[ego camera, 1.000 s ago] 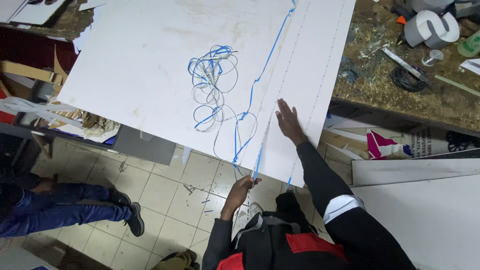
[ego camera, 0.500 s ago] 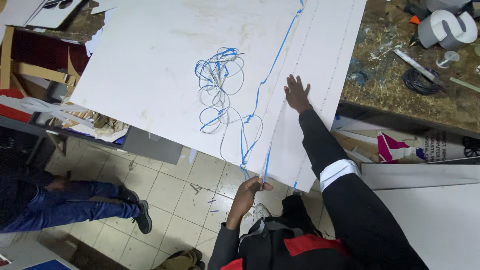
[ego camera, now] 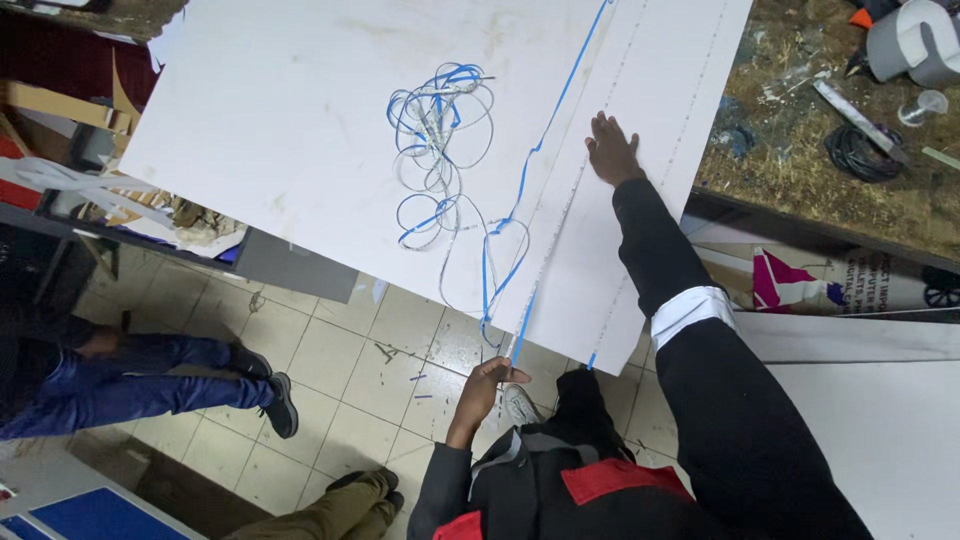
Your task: The person uses a metal tape measure to measure a large white sheet on a workbench. They extend the tape along the sheet's length and width, adjusting its position multiple times to take different measurements.
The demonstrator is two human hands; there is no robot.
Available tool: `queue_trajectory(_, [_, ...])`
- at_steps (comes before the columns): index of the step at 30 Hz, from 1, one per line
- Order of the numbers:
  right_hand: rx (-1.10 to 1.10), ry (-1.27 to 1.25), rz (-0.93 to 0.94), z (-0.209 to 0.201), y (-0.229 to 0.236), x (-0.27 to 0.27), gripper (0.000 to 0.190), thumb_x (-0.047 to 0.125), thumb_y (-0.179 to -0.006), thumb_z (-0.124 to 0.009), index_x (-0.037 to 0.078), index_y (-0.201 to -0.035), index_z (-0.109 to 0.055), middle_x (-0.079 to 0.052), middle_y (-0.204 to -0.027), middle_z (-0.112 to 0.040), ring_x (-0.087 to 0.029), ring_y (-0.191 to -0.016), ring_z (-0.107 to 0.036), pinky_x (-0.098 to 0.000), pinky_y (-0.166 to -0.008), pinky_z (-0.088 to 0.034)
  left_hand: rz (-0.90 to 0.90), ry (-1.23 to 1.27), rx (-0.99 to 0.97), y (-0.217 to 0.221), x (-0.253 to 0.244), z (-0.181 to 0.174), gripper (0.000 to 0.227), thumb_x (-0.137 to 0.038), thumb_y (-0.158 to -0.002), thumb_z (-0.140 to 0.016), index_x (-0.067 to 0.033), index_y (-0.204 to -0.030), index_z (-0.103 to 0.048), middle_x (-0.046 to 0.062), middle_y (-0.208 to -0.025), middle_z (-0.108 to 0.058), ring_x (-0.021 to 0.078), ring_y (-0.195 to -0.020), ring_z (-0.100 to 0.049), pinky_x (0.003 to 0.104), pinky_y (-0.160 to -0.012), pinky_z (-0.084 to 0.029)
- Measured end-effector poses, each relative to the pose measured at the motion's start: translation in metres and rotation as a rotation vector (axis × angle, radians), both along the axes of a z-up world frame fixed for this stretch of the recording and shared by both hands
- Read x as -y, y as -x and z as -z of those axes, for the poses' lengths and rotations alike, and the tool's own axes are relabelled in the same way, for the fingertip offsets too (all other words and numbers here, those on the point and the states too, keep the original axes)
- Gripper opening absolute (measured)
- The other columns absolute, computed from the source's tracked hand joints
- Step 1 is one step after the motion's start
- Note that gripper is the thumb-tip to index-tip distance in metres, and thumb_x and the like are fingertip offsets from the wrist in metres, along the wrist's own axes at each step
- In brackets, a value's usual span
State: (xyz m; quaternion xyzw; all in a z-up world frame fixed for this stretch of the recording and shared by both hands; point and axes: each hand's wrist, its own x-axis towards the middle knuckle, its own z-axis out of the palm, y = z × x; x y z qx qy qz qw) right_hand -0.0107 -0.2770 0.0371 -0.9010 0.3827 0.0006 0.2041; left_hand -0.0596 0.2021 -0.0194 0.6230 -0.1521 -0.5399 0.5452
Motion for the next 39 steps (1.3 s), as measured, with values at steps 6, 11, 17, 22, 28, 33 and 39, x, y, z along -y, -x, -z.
queue_trajectory(6, [-0.052, 0.008, -0.004, -0.007, 0.003, -0.009, 0.063, 0.043, -0.129, -0.029, 0.019, -0.186, -0.023, -0.001, -0.195, -0.009, -0.026, -0.178, -0.008, -0.0785, -0.137, -0.009, 0.009, -0.028, 0.025, -0.002, -0.002, 0.012, 0.043, -0.023, -0.123, -0.044, -0.0188, -0.082, -0.056, 0.018, -0.11, -0.089, 0.0288, -0.117, -0.077, 0.05, -0.112, -0.045])
queue_trajectory(11, [-0.065, 0.037, -0.026, -0.007, 0.001, -0.009, 0.065, 0.048, -0.129, -0.029, 0.019, -0.187, -0.022, -0.003, -0.195, -0.01, -0.027, -0.178, -0.009, -0.0787, -0.137, -0.009, 0.001, -0.023, 0.008, 0.01, 0.002, 0.012, 0.041, -0.021, -0.122, -0.047, -0.0166, -0.082, -0.059, 0.015, -0.109, -0.087, 0.0263, -0.109, -0.073, 0.045, -0.106, -0.043])
queue_trajectory(17, [-0.076, 0.057, -0.024, -0.007, 0.001, -0.01, 0.066, 0.046, -0.128, -0.032, 0.017, -0.187, -0.02, -0.004, -0.195, -0.008, -0.027, -0.178, -0.008, -0.0786, -0.137, -0.01, 0.061, -0.029, 0.054, 0.006, 0.009, 0.024, 0.039, -0.019, -0.119, -0.047, -0.0165, -0.084, -0.062, 0.021, -0.109, -0.085, 0.0324, -0.105, -0.075, 0.05, -0.103, -0.046])
queue_trajectory(22, [-0.08, 0.061, 0.009, -0.008, 0.005, -0.025, 0.068, 0.046, -0.128, -0.032, 0.016, -0.186, -0.018, -0.006, -0.195, -0.008, -0.029, -0.178, -0.006, -0.0815, -0.136, -0.008, 0.131, 0.014, 0.022, 0.009, 0.004, 0.022, 0.042, -0.015, -0.123, -0.037, -0.0081, -0.093, -0.065, 0.033, -0.115, -0.081, 0.0533, -0.133, -0.071, 0.07, -0.12, -0.04])
queue_trajectory(28, [0.123, 0.271, -0.041, 0.009, 0.017, -0.063, 0.073, 0.047, -0.128, -0.031, 0.005, -0.185, -0.016, -0.015, -0.193, -0.006, -0.031, -0.178, -0.002, -0.081, -0.133, -0.003, 0.115, 0.054, -0.011, 0.008, 0.009, 0.033, 0.055, -0.065, -0.104, -0.066, -0.0134, -0.098, -0.083, 0.013, -0.112, -0.09, 0.0289, -0.114, -0.083, 0.056, -0.124, -0.048])
queue_trajectory(33, [-0.016, 0.161, -0.041, 0.01, 0.029, -0.089, 0.072, 0.052, -0.129, -0.023, 0.01, -0.187, -0.008, -0.015, -0.195, 0.0, -0.03, -0.18, 0.001, -0.0768, -0.138, 0.004, 0.181, -0.029, 0.018, 0.007, 0.007, 0.024, 0.039, -0.021, -0.124, -0.037, -0.015, -0.091, -0.056, 0.024, -0.112, -0.083, 0.0435, -0.132, -0.073, 0.069, -0.119, -0.039])
queue_trajectory(39, [0.009, 0.121, -0.071, 0.023, 0.052, -0.14, 0.075, 0.054, -0.127, -0.024, 0.008, -0.185, -0.011, -0.016, -0.194, -0.003, -0.03, -0.179, -0.001, -0.0746, -0.139, 0.004, 0.203, -0.056, 0.009, -0.001, 0.004, 0.021, 0.04, -0.026, -0.125, -0.04, -0.016, -0.089, -0.054, 0.019, -0.108, -0.084, 0.0343, -0.117, -0.074, 0.055, -0.108, -0.043])
